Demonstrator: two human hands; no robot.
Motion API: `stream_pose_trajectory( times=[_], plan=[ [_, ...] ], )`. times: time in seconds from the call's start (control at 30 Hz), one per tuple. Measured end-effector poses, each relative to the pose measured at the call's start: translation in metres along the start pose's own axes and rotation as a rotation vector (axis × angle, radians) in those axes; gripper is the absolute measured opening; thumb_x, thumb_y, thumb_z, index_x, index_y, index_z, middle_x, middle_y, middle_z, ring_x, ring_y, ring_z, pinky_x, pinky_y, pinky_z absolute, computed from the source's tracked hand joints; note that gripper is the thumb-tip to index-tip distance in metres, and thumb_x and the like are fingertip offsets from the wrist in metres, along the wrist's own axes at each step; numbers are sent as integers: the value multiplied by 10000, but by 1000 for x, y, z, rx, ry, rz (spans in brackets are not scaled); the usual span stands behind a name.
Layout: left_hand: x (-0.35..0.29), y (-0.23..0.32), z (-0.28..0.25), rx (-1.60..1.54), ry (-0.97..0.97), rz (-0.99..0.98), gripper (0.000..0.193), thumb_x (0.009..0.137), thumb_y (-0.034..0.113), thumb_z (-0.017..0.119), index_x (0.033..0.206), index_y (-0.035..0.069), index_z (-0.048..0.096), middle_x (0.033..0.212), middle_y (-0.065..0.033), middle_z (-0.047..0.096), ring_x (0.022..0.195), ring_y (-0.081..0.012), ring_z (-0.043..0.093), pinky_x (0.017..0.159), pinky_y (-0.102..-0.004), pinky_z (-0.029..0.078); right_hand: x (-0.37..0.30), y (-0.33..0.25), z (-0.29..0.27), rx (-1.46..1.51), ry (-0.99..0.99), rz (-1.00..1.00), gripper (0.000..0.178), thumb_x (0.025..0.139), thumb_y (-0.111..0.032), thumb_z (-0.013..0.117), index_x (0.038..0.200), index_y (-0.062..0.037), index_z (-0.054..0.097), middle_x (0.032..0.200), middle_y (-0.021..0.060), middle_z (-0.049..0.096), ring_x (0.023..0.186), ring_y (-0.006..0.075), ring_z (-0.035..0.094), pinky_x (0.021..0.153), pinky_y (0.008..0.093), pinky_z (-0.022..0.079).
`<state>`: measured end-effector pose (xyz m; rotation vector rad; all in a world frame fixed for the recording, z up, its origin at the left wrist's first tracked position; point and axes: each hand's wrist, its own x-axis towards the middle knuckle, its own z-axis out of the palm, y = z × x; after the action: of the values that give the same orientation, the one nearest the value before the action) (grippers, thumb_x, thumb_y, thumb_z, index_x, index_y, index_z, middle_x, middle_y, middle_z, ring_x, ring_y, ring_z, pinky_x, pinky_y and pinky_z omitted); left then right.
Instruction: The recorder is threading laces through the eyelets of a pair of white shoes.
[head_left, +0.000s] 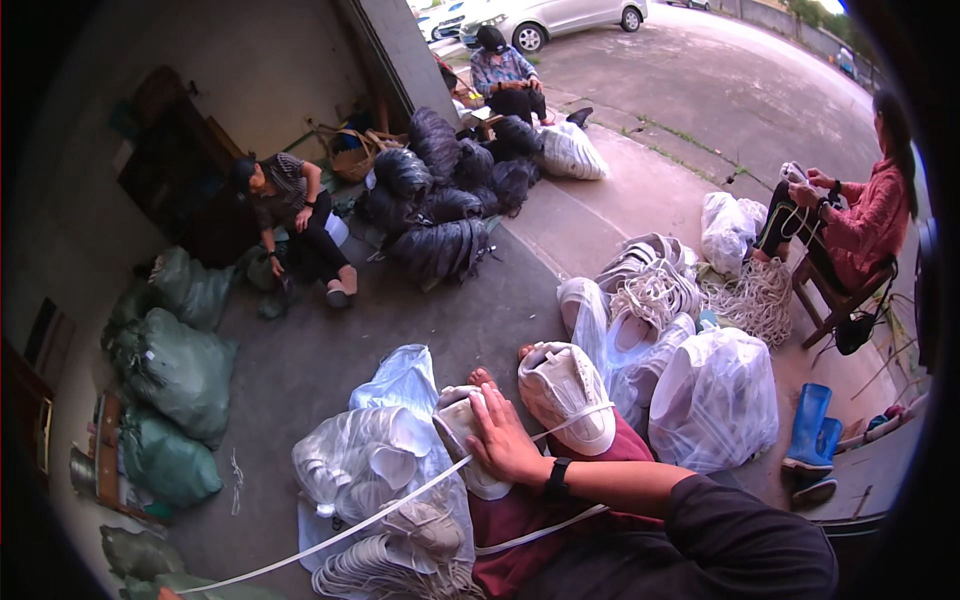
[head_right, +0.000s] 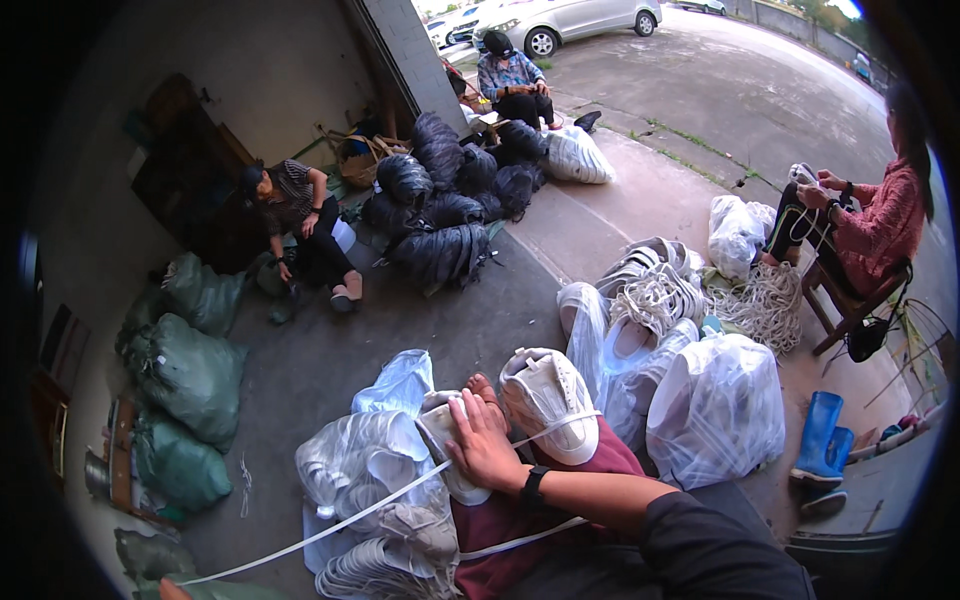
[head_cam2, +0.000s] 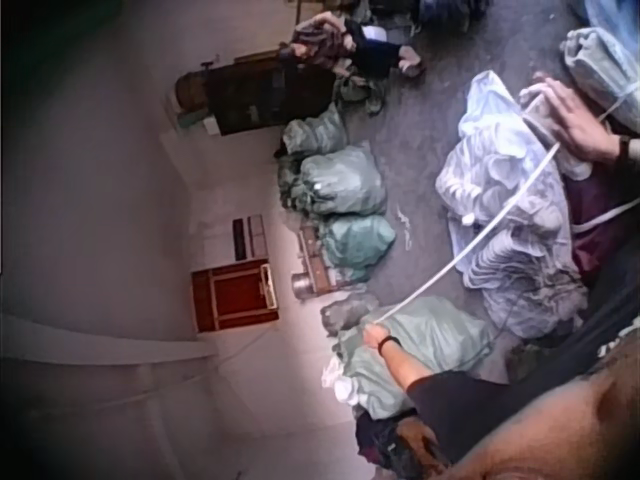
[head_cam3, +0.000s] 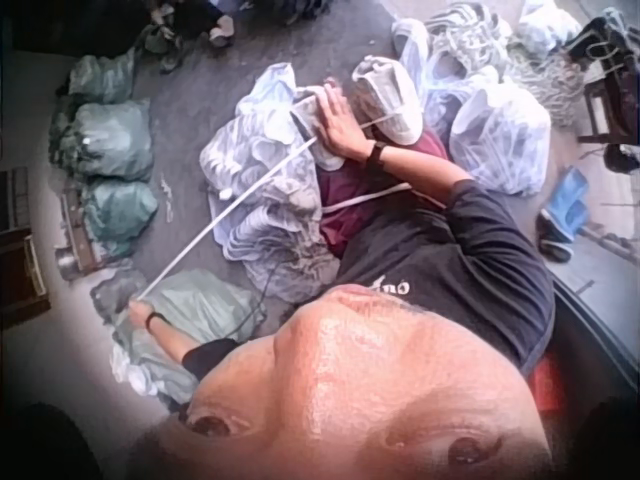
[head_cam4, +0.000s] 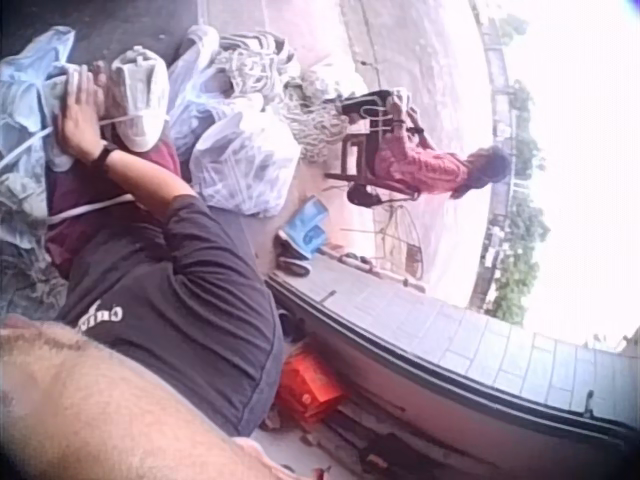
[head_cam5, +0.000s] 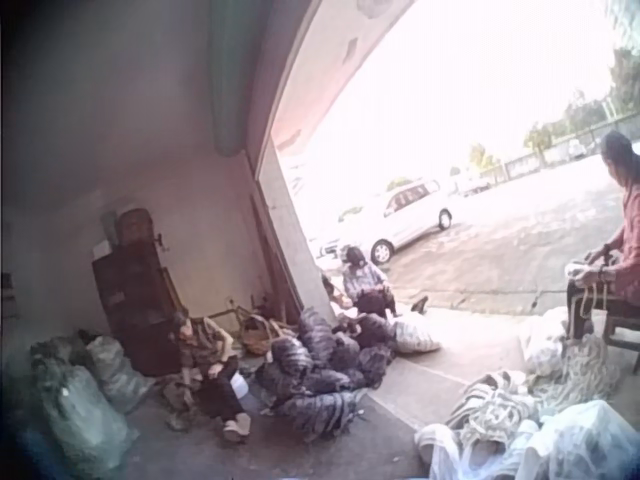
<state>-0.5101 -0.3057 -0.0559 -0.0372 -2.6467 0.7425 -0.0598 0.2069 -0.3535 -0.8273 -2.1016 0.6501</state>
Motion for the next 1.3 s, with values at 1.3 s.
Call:
stream_pose_trajectory(
  times=[1.3],
  plan=[
    [18,-30,116,-201,24,52,239,874,165,541,958,6,698,958,-226,680,890,-387,649,768,-469,510,1,-57,39,-1,-66,-15,694,923,-244,563,1449,57,226,1521,296,162,1432,449,146,1168,485,170]
  ],
)
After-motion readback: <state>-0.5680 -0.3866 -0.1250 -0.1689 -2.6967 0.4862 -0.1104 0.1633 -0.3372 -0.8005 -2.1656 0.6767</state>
